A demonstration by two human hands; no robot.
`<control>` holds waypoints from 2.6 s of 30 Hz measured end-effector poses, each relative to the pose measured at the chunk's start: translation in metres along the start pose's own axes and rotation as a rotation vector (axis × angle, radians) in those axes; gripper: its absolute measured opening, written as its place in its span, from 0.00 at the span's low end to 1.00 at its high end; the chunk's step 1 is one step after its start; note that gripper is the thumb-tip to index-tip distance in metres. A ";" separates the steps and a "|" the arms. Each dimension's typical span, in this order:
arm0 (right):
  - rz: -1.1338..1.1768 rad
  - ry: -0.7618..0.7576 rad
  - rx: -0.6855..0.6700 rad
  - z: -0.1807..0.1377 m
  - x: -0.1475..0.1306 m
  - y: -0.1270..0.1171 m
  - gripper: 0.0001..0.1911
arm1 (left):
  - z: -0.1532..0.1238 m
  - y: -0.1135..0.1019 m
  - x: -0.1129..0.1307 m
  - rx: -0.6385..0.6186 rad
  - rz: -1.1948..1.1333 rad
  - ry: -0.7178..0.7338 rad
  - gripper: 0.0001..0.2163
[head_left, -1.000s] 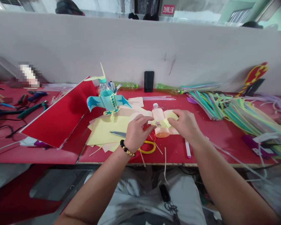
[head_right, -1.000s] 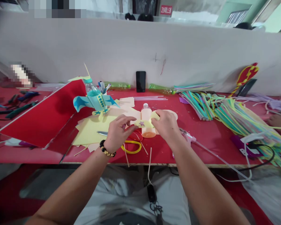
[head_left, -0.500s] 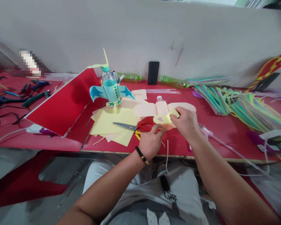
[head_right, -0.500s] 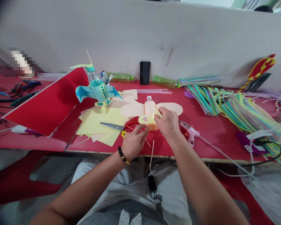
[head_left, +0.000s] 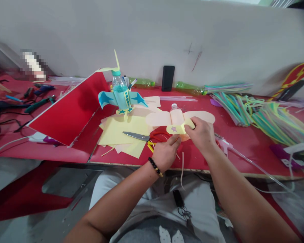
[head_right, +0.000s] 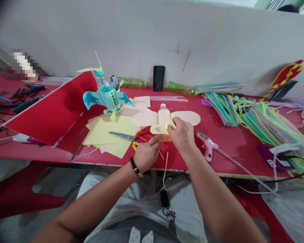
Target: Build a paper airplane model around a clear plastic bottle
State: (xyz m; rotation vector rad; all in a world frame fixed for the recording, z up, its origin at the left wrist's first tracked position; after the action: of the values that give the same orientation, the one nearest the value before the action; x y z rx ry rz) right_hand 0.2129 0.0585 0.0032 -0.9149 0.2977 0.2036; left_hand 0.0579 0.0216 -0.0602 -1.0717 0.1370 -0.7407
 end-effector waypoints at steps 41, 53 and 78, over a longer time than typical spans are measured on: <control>-0.109 0.072 -0.011 -0.012 -0.013 0.008 0.23 | 0.000 0.005 0.004 0.016 0.110 0.056 0.22; -0.059 0.053 0.119 -0.016 -0.010 -0.003 0.19 | -0.002 -0.018 -0.005 0.230 -0.205 0.011 0.18; 0.036 0.038 0.147 -0.022 0.000 0.004 0.14 | 0.124 -0.010 -0.066 -0.526 -0.841 -0.439 0.05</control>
State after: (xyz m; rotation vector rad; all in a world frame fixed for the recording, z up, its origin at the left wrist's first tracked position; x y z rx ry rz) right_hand 0.2083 0.0433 -0.0119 -0.7692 0.3603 0.1953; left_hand 0.0587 0.1519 -0.0067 -1.8030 -0.5593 -1.2284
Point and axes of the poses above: each hand's wrist, its own z-axis towards the middle knuckle, its own y-axis out of the palm, x = y × z, the point moved 1 cm from there along z, towards the middle knuckle, and after that the axes turned 12 degrees about x, right-handed, at the moved point
